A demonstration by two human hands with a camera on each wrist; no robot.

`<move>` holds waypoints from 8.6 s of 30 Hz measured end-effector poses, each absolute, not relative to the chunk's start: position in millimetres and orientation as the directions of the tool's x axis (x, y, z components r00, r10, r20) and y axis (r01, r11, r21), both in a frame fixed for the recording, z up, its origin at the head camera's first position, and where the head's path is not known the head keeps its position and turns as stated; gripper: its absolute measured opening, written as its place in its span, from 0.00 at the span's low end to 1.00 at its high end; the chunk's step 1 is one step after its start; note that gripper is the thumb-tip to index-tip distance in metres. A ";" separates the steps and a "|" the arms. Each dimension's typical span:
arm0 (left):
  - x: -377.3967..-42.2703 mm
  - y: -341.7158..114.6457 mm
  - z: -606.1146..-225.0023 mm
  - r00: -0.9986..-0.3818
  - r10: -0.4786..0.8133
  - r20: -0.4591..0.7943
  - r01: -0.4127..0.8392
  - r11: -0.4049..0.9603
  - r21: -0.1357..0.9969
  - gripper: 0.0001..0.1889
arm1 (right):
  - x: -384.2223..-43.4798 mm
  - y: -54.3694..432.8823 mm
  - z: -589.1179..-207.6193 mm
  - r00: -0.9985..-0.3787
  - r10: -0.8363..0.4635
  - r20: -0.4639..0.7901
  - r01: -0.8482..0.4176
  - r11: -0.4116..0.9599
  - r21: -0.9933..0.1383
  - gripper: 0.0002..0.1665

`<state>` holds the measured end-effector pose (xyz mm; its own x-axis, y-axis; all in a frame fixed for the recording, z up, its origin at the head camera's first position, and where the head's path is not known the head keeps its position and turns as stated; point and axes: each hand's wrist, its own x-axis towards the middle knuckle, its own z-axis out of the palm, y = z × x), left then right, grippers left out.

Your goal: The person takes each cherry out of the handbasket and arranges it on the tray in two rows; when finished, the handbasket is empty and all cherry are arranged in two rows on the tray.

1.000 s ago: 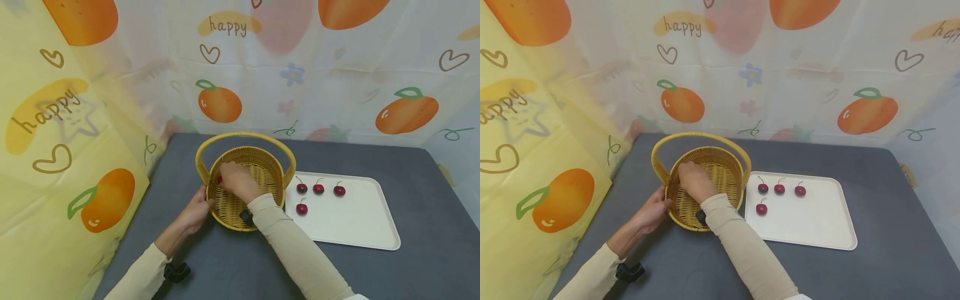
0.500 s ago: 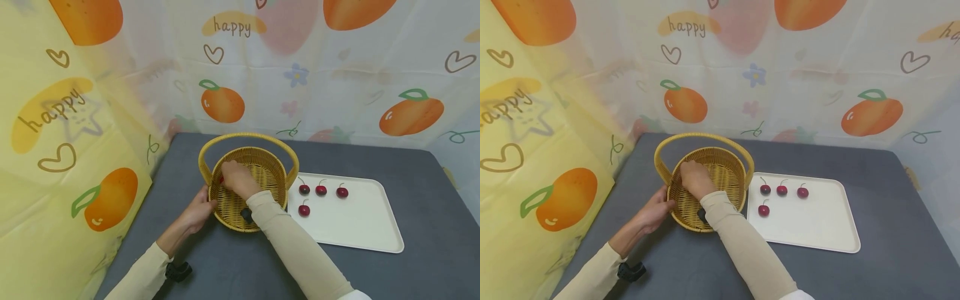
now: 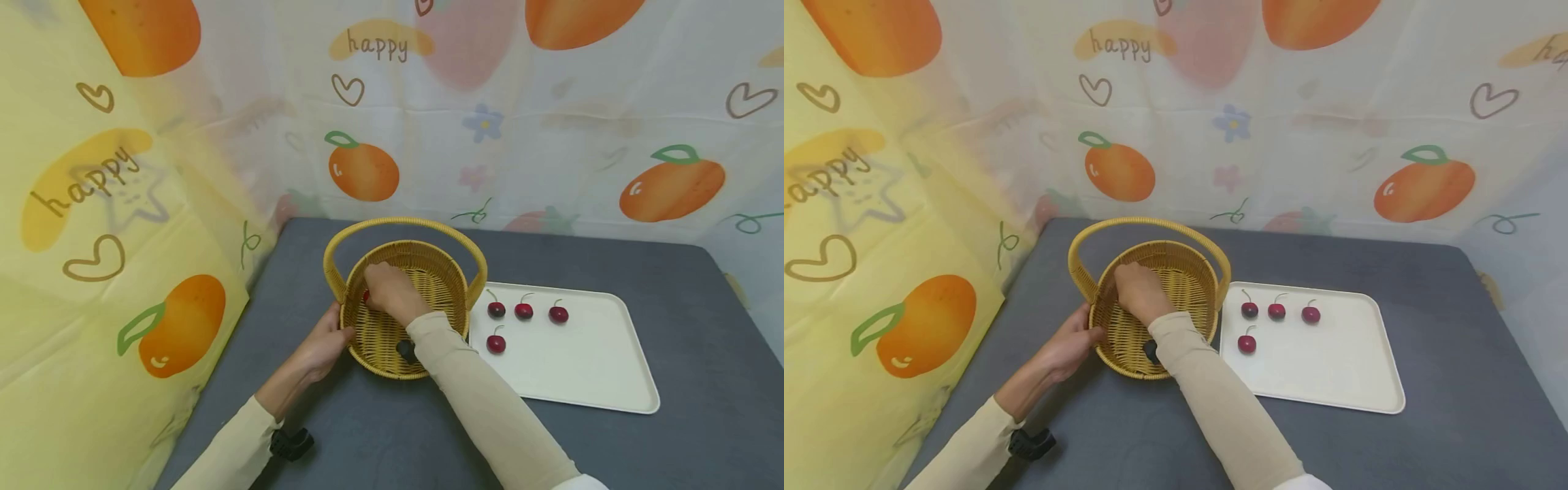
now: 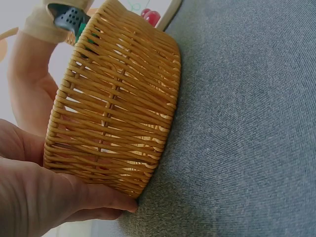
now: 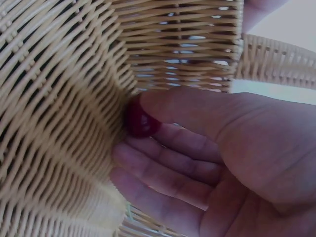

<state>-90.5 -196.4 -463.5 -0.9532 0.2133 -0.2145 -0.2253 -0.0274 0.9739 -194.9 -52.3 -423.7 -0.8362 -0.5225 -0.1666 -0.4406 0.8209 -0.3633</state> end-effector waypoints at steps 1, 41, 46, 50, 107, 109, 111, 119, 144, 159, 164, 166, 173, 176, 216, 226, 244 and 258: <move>-90.2 -196.4 -464.0 -0.953 0.216 -0.213 -0.224 -0.030 0.974 0.38 | -194.1 -50.5 -422.2 -0.833 -0.523 -0.180 -0.438 0.822 -0.365 0.05; -89.0 -192.3 -460.2 -0.944 0.233 -0.233 -0.238 0.007 0.971 0.34 | -64.5 135.5 -313.4 -0.922 -0.233 0.308 -0.376 0.723 -0.580 0.19; -88.8 -195.4 -459.7 -0.943 0.234 -0.235 -0.237 0.022 0.971 0.36 | -68.5 158.2 -326.4 -0.939 -0.177 0.296 -0.324 0.746 -0.581 0.19; -88.8 -196.5 -458.6 -0.937 0.247 -0.246 -0.245 0.036 0.969 0.36 | -70.2 172.8 -342.1 -0.955 -0.142 0.259 -0.270 0.773 -0.573 0.18; -89.0 -194.9 -459.0 -0.937 0.239 -0.257 -0.247 0.070 0.967 0.34 | -71.2 205.2 -456.3 -0.998 -0.066 -0.016 -0.054 0.911 -0.409 0.20; -88.8 -194.6 -458.8 -0.937 0.237 -0.255 -0.246 0.071 0.967 0.34 | -71.5 205.3 -455.8 -0.998 -0.066 -0.023 -0.051 0.910 -0.412 0.21; -88.8 -194.4 -458.8 -0.938 0.236 -0.255 -0.245 0.068 0.967 0.34 | -71.4 205.2 -455.3 -0.997 -0.066 -0.029 -0.048 0.909 -0.415 0.22; -89.5 -195.8 -460.5 -0.941 0.231 -0.249 -0.240 0.067 0.969 0.34 | -70.7 204.3 -452.6 -0.998 -0.066 -0.009 -0.057 0.913 -0.404 0.21; -89.6 -197.3 -464.2 -0.938 0.256 -0.235 -0.230 0.048 0.972 0.39 | -69.7 202.2 -451.6 -0.998 -0.048 -0.030 -0.034 0.927 -0.374 0.22; -90.5 -197.1 -464.8 -0.940 0.254 -0.228 -0.225 0.040 0.974 0.37 | -68.3 201.4 -438.1 -0.998 -0.060 0.037 -0.069 0.930 -0.360 0.23; -90.5 -197.9 -463.3 -0.941 0.247 -0.231 -0.225 0.053 0.973 0.36 | -71.3 190.3 -418.0 -0.990 -0.099 0.100 -0.129 0.920 -0.371 0.22; -90.5 -198.2 -463.1 -0.942 0.241 -0.232 -0.227 0.050 0.973 0.35 | -73.6 181.9 -406.0 -0.987 -0.118 0.113 -0.152 0.915 -0.374 0.23; -90.8 -198.8 -463.8 -0.945 0.236 -0.225 -0.223 0.034 0.974 0.37 | -79.3 140.1 -367.4 -0.960 -0.232 0.154 -0.276 0.860 -0.430 0.22; -91.5 -198.2 -464.7 -0.947 0.235 -0.218 -0.219 0.023 0.975 0.37 | -79.5 118.5 -354.4 -0.934 -0.302 0.192 -0.356 0.837 -0.416 0.22; -91.8 -196.3 -466.2 -0.946 0.237 -0.220 -0.225 0.005 0.974 0.39 | -214.9 -33.2 -405.9 -0.881 -0.432 -0.194 -0.378 0.888 -0.261 0.11; -90.8 -196.1 -463.9 -0.943 0.251 -0.217 -0.223 0.007 0.975 0.41 | -216.9 -37.6 -414.3 -0.867 -0.457 -0.198 -0.402 0.877 -0.263 0.10; -90.5 -196.3 -466.7 -0.941 0.252 -0.227 -0.232 0.013 0.973 0.41 | -202.9 -35.5 -394.5 -0.836 -0.503 -0.218 -0.463 0.861 -0.210 0.04; -90.3 -196.3 -466.5 -0.947 0.224 -0.229 -0.229 0.027 0.973 0.35 | -129.3 -4.8 -333.5 -0.803 -0.592 0.068 -0.589 0.773 -0.236 0.08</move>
